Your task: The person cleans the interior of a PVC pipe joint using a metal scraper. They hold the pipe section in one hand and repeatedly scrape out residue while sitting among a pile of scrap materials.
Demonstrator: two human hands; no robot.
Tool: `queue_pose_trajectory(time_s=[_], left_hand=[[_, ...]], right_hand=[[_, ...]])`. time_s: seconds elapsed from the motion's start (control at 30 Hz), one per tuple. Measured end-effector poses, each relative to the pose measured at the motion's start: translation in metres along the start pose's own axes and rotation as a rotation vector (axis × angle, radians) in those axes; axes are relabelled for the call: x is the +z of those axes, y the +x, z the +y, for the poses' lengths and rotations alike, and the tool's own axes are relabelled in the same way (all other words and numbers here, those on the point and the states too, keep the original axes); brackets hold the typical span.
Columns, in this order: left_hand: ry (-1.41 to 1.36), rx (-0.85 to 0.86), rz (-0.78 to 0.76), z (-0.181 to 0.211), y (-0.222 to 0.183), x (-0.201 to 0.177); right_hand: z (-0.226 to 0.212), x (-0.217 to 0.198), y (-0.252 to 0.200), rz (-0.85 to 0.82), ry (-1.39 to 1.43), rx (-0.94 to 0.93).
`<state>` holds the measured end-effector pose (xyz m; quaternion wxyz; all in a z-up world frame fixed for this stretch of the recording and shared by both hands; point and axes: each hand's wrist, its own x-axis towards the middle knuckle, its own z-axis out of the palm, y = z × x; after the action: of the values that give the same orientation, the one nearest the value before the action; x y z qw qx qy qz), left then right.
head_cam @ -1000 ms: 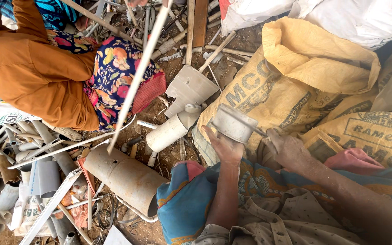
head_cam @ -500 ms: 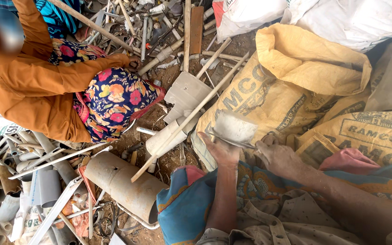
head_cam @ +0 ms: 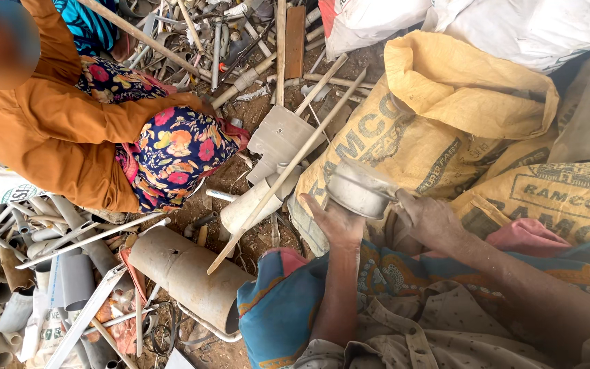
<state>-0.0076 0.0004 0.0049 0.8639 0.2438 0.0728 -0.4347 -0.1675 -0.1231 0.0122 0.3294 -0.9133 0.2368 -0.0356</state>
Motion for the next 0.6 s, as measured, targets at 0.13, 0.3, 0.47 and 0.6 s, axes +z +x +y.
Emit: queue_pose_trajectory(time_s=[0.13,0.3,0.47,0.6], left_hand=[[-0.060,0.020,-0.001,-0.001,0.006,0.000],[-0.062,0.005,0.010,0.003,0.005,0.000],[-0.067,0.010,-0.012,0.000,0.003,0.003],[-0.013,0.039,0.012,0.001,0.004,-0.002]], right_hand=[[-0.004,0.002,0.000,-0.154,-0.105,0.095],[-0.005,0.014,-0.009,0.089,-0.016,-0.092],[0.004,-0.009,0.005,-0.028,-0.045,0.096],[-0.006,0.005,-0.003,-0.026,-0.017,-0.032]])
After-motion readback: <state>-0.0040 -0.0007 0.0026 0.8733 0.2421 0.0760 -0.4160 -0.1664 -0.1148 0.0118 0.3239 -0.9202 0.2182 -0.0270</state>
